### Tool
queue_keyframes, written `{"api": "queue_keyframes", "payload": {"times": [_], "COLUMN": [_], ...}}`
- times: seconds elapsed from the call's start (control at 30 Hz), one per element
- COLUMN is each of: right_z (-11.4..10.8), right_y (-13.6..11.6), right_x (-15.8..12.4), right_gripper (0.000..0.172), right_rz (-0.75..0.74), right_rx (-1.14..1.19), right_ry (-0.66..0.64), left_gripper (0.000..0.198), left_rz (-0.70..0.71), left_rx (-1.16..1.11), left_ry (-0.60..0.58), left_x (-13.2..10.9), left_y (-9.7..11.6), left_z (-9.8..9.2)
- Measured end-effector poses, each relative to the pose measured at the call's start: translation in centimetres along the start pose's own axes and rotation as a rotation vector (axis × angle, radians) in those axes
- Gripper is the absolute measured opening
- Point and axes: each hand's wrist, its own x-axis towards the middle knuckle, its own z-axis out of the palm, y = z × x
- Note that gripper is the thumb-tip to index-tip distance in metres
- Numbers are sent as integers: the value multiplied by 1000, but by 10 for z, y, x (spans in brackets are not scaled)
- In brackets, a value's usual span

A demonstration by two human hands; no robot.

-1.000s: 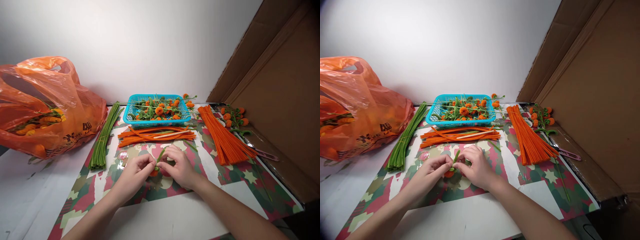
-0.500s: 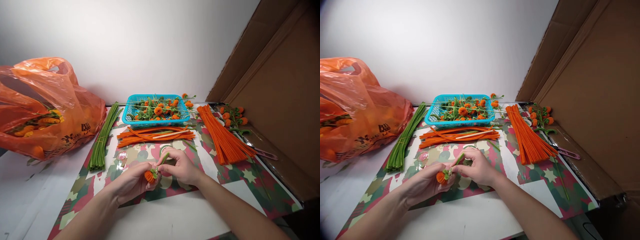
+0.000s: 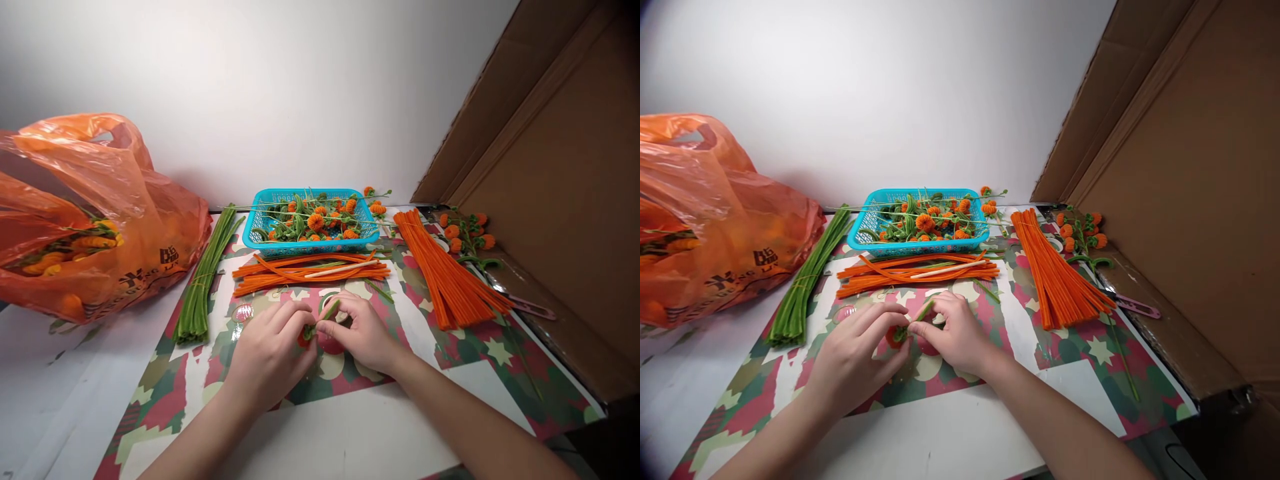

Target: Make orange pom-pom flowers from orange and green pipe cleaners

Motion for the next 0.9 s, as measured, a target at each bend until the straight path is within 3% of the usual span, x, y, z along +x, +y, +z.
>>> {"api": "queue_keyframes", "payload": {"times": [0.23,0.37,0.47,0.63,0.77,0.9], "right_z": [3,3,2,-5,-8,-8], "right_y": [-1,-1,0,0,1,4], "right_x": [1,1,2,2,2,1], "right_gripper": [12,14,14,8,6,6], "right_rz": [61,87,94,-29,-164,-236], "right_rx": [36,79,110,63,7,-9], "right_ry": [37,32,29,-21,-48,-70], "left_gripper": [6,8,11,14,18,19], "left_rz": [90,127,79,-263,-635,-883], "left_rx": [190,175,56,-419,-918,-1251], "left_ry": [109,136,107,24,-188,-373], "left_x": [0,0,0,4,9,12], "left_y": [2,1,1,6,6,2], "left_z": [3,0,-2,-8,-12,-14]}}
